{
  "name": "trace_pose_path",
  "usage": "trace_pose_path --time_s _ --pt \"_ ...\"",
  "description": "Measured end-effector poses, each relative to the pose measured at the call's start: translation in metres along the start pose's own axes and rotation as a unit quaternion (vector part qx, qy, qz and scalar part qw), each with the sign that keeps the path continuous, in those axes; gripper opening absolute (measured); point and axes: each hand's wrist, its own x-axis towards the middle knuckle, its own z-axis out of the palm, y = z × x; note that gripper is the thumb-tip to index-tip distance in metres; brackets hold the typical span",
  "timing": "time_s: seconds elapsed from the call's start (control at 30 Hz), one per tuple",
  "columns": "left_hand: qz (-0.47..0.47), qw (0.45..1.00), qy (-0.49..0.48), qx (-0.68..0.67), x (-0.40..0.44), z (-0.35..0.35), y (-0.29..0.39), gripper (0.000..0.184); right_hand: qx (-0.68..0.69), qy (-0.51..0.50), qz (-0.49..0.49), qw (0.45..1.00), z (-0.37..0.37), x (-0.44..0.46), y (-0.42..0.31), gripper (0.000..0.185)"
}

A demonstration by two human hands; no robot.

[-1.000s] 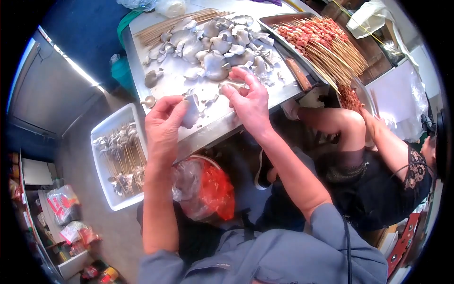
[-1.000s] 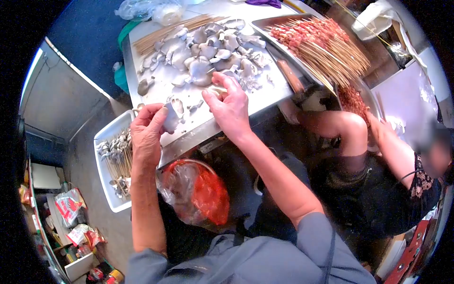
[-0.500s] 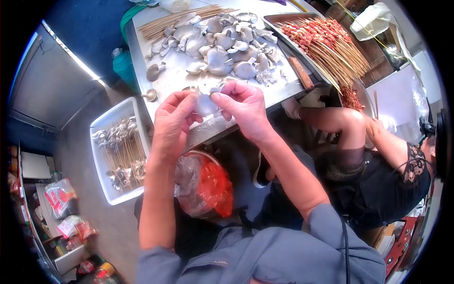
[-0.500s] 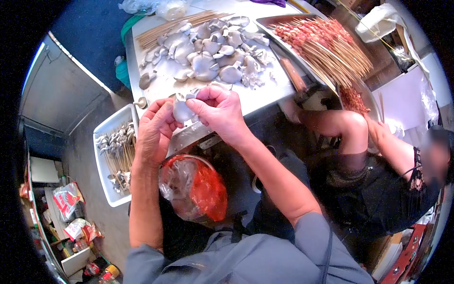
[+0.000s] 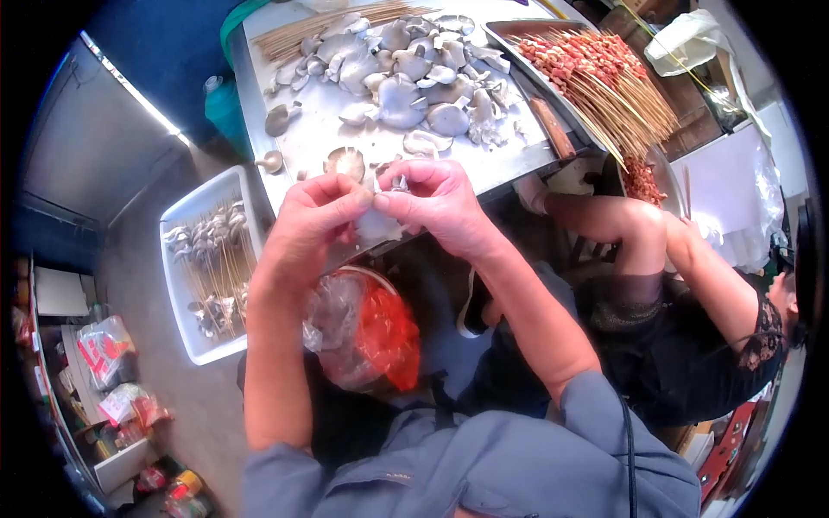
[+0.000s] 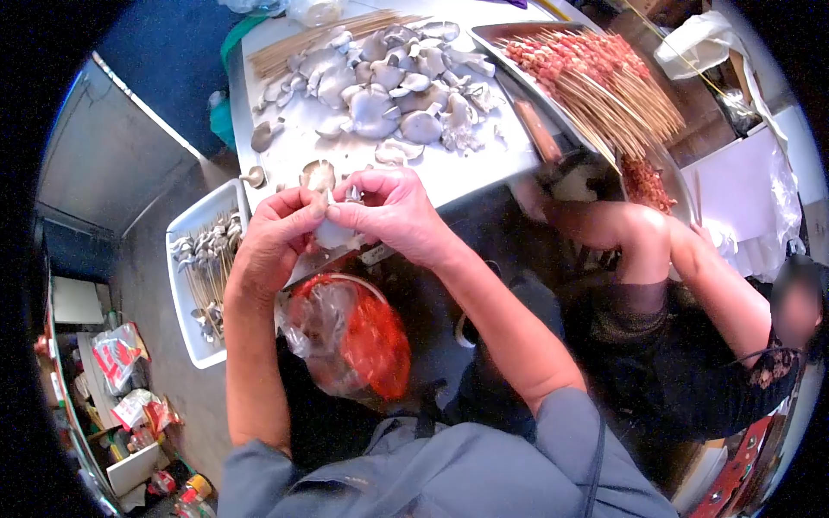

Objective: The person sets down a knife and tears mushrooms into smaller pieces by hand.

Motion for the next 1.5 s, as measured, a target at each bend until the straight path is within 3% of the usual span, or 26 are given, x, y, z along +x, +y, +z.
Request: trace_pose_path --time_s 0.23,0.4,0.53,0.6,0.7,0.73,0.8,0.83,0.93,0.97,1.1,1.17,1.2,1.27,1.3,1.37,1.5 --pt "0.002 0.997 0.023 -0.073 0.007 0.006 -0.011 0.009 0.081 0.076 0.0 0.994 0.006 0.001 -0.003 0.009" --pt "0.093 0.988 0.064 -0.104 0.007 -0.014 -0.006 0.015 0.152 0.118 0.001 0.981 -0.009 0.011 -0.003 0.007" --pt "0.203 0.976 0.084 -0.006 0.025 -0.022 0.003 0.015 0.0 0.196 -0.053 0.979 -0.018 0.015 0.003 0.014" --pt "0.212 0.971 0.109 0.03 0.04 -0.025 0.003 0.019 -0.084 0.226 -0.081 0.967 -0.016 0.017 0.007 0.023" --pt "0.281 0.899 0.169 0.289 0.051 -0.023 0.001 0.027 -0.089 0.233 -0.101 0.963 -0.015 0.019 0.01 0.033" --pt "0.282 0.899 0.168 0.29 0.051 -0.024 0.0 0.027 -0.089 0.234 -0.101 0.963 -0.016 0.02 0.012 0.033" --pt "0.319 0.802 0.205 0.462 0.047 -0.024 -0.004 0.03 -0.182 0.269 -0.165 0.931 -0.015 0.021 0.012 0.037" --pt "0.318 0.802 0.205 0.463 0.046 -0.024 -0.005 0.03 -0.181 0.27 -0.164 0.931 -0.014 0.02 0.011 0.037" --pt "0.316 0.697 0.189 0.616 0.045 -0.025 -0.008 0.034 -0.191 0.282 -0.178 0.923 -0.009 0.016 0.006 0.035" --pt "0.33 0.689 0.176 0.622 0.048 -0.029 -0.01 0.033 -0.196 0.258 -0.179 0.929 -0.009 0.015 0.006 0.034" --pt "0.322 0.694 0.168 0.621 0.041 -0.02 -0.006 0.033 -0.236 0.21 -0.169 0.934 -0.005 0.008 0.005 0.027" --pt "0.287 0.757 0.141 0.569 0.037 -0.02 -0.004 0.027 -0.273 0.179 -0.177 0.928 -0.005 0.008 0.012 0.024" --pt "0.287 0.757 0.141 0.569 0.033 -0.018 -0.004 0.027 -0.273 0.179 -0.177 0.929 -0.003 0.008 0.011 0.024" --pt "0.265 0.856 0.133 0.423 0.027 -0.012 -0.004 0.017 -0.246 0.148 -0.159 0.945 0.002 0.006 0.007 0.026" --pt "0.265 0.856 0.134 0.423 0.025 -0.009 -0.004 0.017 -0.245 0.147 -0.159 0.945 0.005 0.005 0.004 0.026" --pt "0.236 0.936 0.094 0.245 0.022 -0.005 -0.006 0.009 -0.153 0.103 -0.057 0.981 0.009 0.002 0.0 0.025" --pt "0.18 0.961 0.064 0.198 0.017 -0.001 -0.004 0.007 -0.1 0.049 -0.034 0.993 0.011 0.003 0.004 0.022"
